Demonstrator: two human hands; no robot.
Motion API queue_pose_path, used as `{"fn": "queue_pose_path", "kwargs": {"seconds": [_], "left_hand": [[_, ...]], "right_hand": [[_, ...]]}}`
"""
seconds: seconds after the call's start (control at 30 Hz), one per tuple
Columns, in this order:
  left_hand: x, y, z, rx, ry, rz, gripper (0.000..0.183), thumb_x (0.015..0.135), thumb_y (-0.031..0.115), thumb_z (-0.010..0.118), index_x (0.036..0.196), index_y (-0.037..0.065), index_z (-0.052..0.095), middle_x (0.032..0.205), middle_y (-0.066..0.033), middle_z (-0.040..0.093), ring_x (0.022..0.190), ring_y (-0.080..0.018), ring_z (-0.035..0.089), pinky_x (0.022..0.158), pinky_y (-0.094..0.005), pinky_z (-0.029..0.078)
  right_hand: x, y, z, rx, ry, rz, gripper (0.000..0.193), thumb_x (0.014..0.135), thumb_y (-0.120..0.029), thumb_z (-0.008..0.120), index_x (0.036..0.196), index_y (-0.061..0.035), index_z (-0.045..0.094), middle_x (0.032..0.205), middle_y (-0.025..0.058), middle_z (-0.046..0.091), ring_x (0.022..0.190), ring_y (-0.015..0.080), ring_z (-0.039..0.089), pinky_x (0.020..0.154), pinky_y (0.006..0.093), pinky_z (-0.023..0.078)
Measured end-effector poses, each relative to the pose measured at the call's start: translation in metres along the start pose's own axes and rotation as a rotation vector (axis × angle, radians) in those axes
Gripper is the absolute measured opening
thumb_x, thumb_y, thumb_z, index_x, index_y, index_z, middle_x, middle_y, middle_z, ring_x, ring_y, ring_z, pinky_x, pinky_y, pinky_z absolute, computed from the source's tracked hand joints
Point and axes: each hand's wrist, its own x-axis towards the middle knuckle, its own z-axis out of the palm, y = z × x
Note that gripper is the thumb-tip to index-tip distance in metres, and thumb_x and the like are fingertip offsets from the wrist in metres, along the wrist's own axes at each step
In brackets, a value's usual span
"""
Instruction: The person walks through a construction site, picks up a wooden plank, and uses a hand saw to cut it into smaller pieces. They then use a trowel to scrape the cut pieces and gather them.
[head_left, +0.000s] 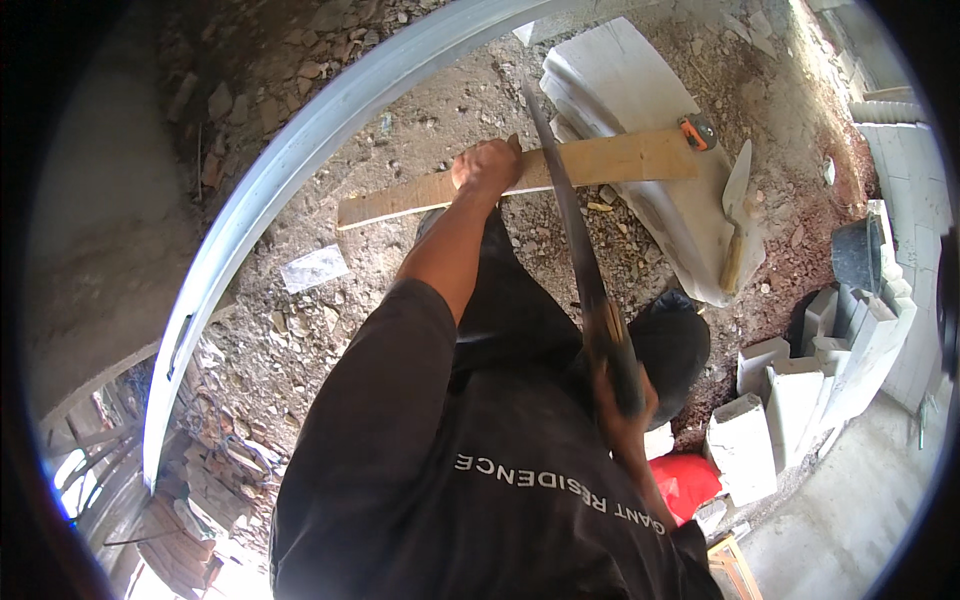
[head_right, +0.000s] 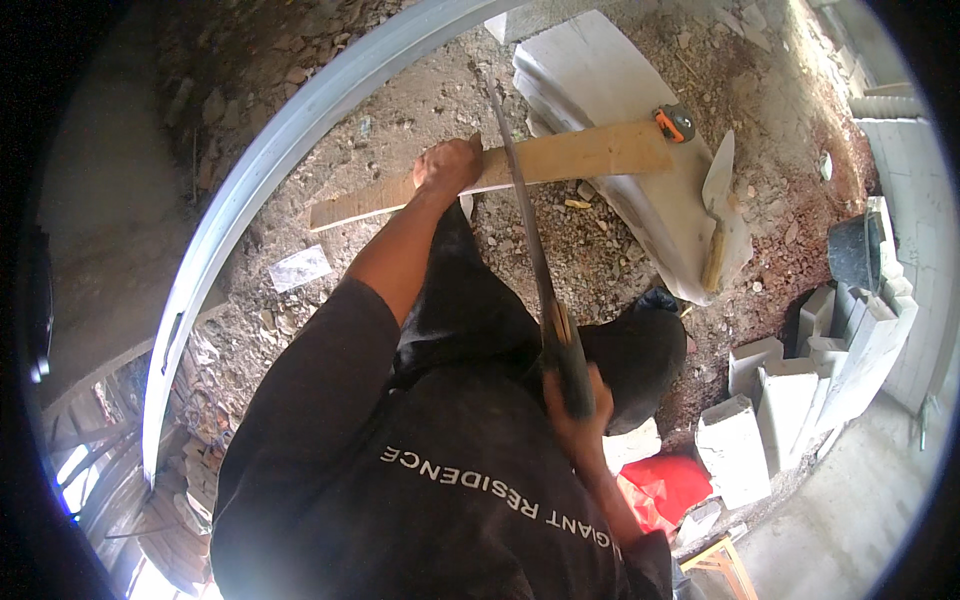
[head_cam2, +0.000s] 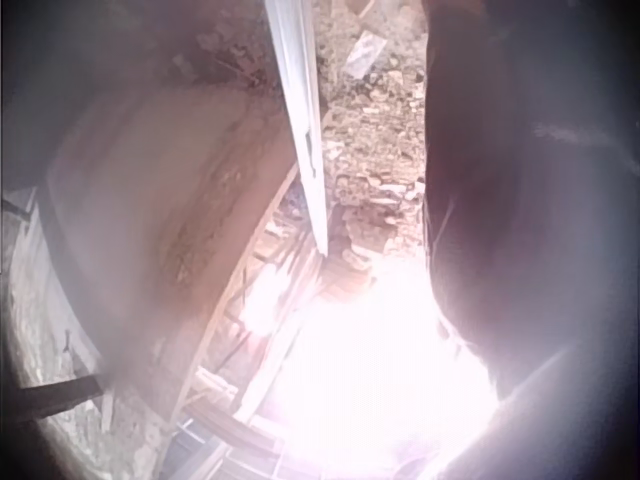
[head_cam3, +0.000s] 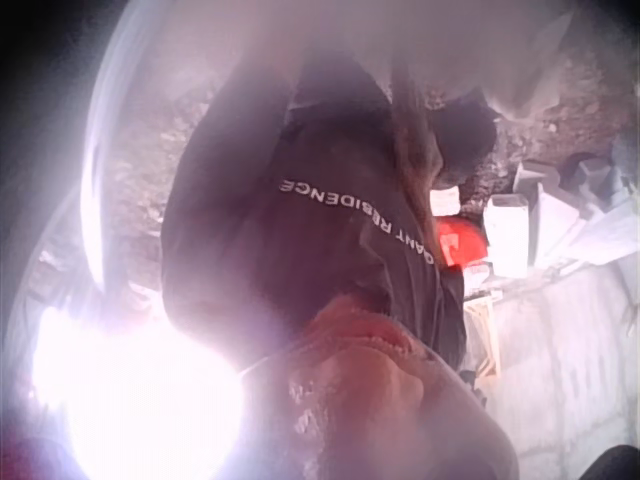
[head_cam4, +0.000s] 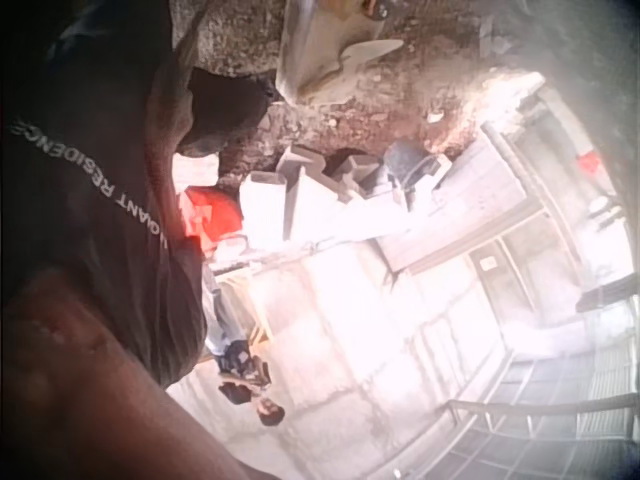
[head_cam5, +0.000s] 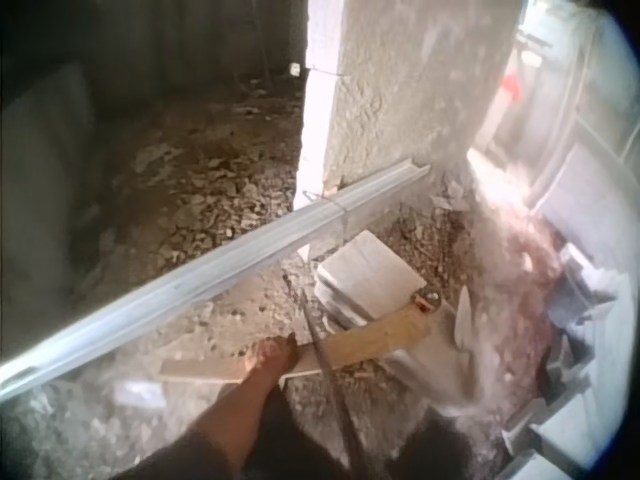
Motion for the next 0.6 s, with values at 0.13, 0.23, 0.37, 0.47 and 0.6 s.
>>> {"fn": "queue_pose_path", "kwargs": {"seconds": [0.13, 0.23, 0.37, 0.47, 0.6], "left_hand": [[-0.003, -0.004, 0.003, 0.035, 0.022, 0.024, 0.056, 0.094, 0.044, 0.024, 0.112, 0.006, 0.061, 0.12, -0.0128, 0.057, 0.114, -0.0276, 0.052, 0.098, -0.0387, 0.036], [-0.002, 0.004, 0.0, 0.029, 0.016, 0.048, 0.057, 0.094, 0.044, 0.022, 0.112, 0.006, 0.061, 0.121, -0.0127, 0.057, 0.114, -0.0271, 0.052, 0.097, -0.0388, 0.037], [0.01, -0.007, 0.014, 0.09, -0.055, 0.085, 0.058, 0.095, 0.043, 0.02, 0.115, 0.007, 0.06, 0.123, -0.0127, 0.055, 0.117, -0.0272, 0.05, 0.099, -0.0395, 0.035], [-0.012, 0.0, 0.014, 0.078, -0.025, 0.156, 0.061, 0.093, 0.049, 0.024, 0.11, 0.003, 0.061, 0.118, -0.0183, 0.056, 0.112, -0.0361, 0.052, 0.097, -0.0433, 0.037], [-0.023, 0.007, 0.005, 0.133, -0.092, 0.273, 0.059, 0.094, 0.046, 0.025, 0.114, 0.001, 0.058, 0.121, -0.0177, 0.055, 0.115, -0.0325, 0.051, 0.098, -0.045, 0.036]], "right_hand": [[0.026, 0.006, 0.008, -0.119, -0.063, -0.101, 0.023, 0.081, -0.015, 0.064, 0.098, -0.0007, 0.059, 0.076, 0.01, 0.061, 0.069, 0.0182, 0.06, 0.065, 0.0307, 0.046], [0.106, -0.007, 0.05, 0.171, -0.042, -0.045, 0.023, 0.08, -0.016, 0.065, 0.095, 0.0004, 0.059, 0.077, 0.0074, 0.061, 0.066, 0.0131, 0.055, 0.063, 0.0299, 0.045], [0.111, -0.014, 0.045, 0.224, -0.155, 0.023, 0.021, 0.08, -0.014, 0.066, 0.093, 0.0005, 0.058, 0.075, 0.0037, 0.059, 0.069, 0.0094, 0.052, 0.063, 0.0291, 0.045], [0.079, -0.016, 0.045, 0.383, -0.049, 0.055, 0.018, 0.08, -0.013, 0.066, 0.091, 0.0, 0.058, 0.077, 0.0026, 0.058, 0.069, 0.0089, 0.052, 0.062, 0.0279, 0.044], [0.072, -0.007, 0.044, 0.432, 0.01, 0.122, 0.018, 0.081, -0.013, 0.065, 0.09, -0.0007, 0.055, 0.076, 0.0021, 0.057, 0.067, 0.009, 0.052, 0.061, 0.0257, 0.044]]}}
